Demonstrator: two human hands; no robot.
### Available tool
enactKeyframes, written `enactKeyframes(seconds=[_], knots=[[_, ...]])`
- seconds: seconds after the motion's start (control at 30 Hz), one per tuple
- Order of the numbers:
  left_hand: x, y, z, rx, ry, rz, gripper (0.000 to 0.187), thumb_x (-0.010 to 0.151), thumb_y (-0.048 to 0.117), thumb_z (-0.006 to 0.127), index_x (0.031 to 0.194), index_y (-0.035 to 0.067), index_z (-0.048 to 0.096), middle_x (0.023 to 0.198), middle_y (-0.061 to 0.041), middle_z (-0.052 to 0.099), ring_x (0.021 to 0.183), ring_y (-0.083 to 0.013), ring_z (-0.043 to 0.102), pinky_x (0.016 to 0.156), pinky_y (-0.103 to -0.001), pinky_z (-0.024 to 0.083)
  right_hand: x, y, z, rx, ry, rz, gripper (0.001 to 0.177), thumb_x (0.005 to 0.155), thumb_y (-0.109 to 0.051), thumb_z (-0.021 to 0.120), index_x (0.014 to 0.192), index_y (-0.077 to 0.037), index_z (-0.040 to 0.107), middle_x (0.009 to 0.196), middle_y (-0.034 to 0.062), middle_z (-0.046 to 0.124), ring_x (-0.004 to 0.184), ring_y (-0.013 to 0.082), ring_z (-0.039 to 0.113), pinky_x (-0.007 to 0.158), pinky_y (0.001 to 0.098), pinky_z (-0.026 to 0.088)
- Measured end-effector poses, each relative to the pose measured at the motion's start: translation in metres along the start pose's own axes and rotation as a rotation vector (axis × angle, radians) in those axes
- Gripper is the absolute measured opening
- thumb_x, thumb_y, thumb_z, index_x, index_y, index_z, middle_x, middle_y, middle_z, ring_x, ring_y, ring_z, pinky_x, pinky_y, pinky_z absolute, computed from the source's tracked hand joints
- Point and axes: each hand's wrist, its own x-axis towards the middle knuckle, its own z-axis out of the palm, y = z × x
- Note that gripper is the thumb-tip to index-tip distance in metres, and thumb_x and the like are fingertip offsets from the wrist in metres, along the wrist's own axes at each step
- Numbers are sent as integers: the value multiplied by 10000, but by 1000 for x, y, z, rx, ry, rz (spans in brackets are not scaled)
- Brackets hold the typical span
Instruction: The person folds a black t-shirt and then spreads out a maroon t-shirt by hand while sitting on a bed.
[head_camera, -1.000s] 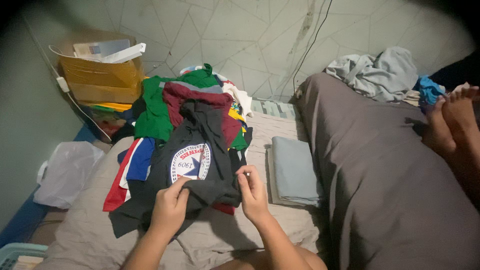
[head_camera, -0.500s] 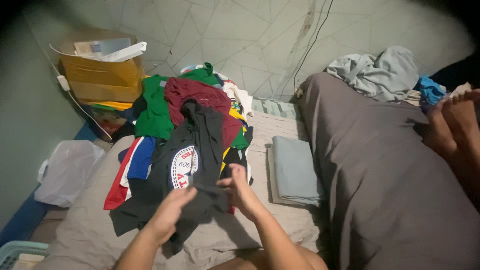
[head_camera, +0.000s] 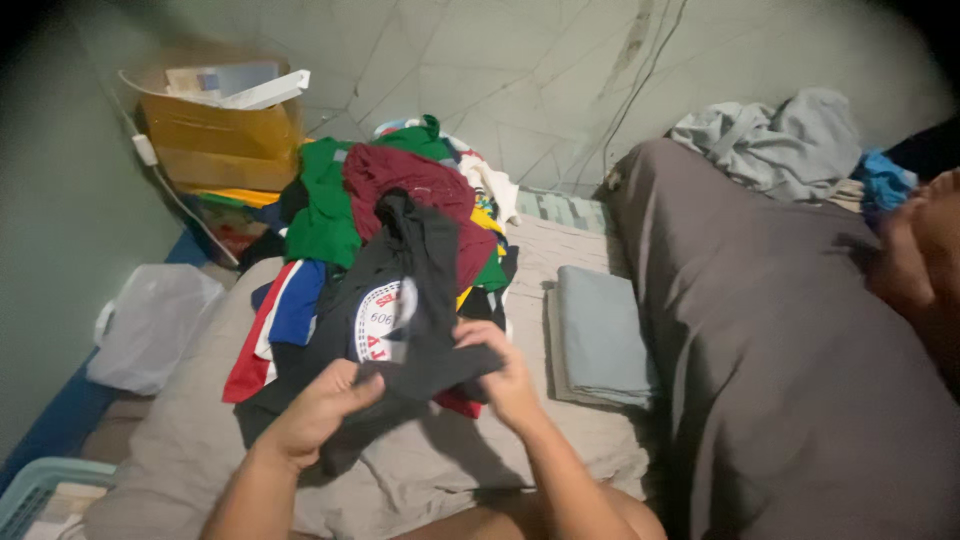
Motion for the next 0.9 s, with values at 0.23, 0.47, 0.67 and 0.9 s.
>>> enactKeyframes(seconds=[0.23, 0.47, 0.67, 0.9], knots=[[-17, -3, -33, -149, -317, 246, 385, 1018, 325, 709, 1030, -59, 682, 886, -48, 610, 800, -140, 550, 713, -307, 444, -23, 11, 6, 338, 92, 279, 358, 933, -291, 684, 1145, -2, 680, 1068, 105, 685, 987, 183, 637, 894, 327, 498], [-30, -7, -79, -379, -246, 510, 545, 1060, 381, 655, 1274, -120, 647, 1203, -200, 714, 1094, -279, 709, 962, -406, 558, 0, -47, 24, -493, -489, 391, 293, 776, 0, 684, 1056, -22, 769, 930, 228, 765, 845, 268, 777, 809, 352, 587], [-19, -13, -149, -545, 389, 355, 527, 1016, 477, 545, 1241, 12, 648, 1224, -123, 689, 1064, -227, 684, 925, -417, 551, 12, -56, -16, -710, 22, 18, 526, 610, 109, 560, 1065, -61, 763, 1037, 209, 762, 997, 371, 714, 866, 420, 545], [-85, 86, -65, -183, 477, 815, 419, 1126, 383, 552, 1311, 14, 618, 1280, -97, 671, 1152, -193, 666, 1027, -372, 531, -7, -102, -65, -842, 455, -91, 476, 673, 90, 537, 1105, -13, 707, 1009, 205, 710, 963, 367, 680, 912, 408, 524]])
